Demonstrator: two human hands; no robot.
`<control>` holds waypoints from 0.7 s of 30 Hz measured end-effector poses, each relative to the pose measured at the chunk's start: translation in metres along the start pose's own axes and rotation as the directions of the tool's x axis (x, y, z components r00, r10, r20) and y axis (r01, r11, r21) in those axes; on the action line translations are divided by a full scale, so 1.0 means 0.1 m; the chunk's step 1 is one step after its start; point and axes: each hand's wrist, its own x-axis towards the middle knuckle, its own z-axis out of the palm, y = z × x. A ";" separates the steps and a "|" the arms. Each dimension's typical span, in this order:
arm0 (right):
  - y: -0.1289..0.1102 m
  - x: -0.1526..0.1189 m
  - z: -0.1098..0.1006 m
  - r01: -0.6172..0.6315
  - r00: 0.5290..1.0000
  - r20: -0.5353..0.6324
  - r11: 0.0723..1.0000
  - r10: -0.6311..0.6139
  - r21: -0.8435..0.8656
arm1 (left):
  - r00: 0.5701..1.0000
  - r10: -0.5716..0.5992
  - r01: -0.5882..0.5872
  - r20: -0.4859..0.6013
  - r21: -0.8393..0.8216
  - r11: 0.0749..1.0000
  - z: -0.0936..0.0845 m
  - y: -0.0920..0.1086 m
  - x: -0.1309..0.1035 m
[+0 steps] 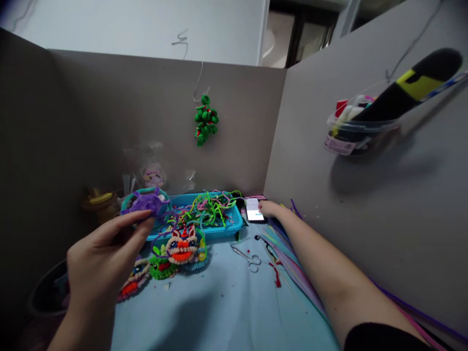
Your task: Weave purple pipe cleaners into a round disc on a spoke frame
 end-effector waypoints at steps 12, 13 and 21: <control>0.05 0.03 0.00 0.023 0.999 -0.043 0.998 -0.020 0.053 | 0.999 0.035 -0.034 -0.005 0.017 0.999 0.01 -0.01 -0.01; 0.05 0.03 0.00 0.021 0.999 -0.047 0.998 -0.018 0.061 | 0.999 0.036 -0.036 -0.005 0.018 0.999 0.00 -0.01 -0.01; 0.04 0.02 -0.02 -0.018 0.999 -0.042 0.991 0.024 0.135 | 0.994 0.098 -0.100 0.045 0.054 0.993 -0.02 -0.02 -0.01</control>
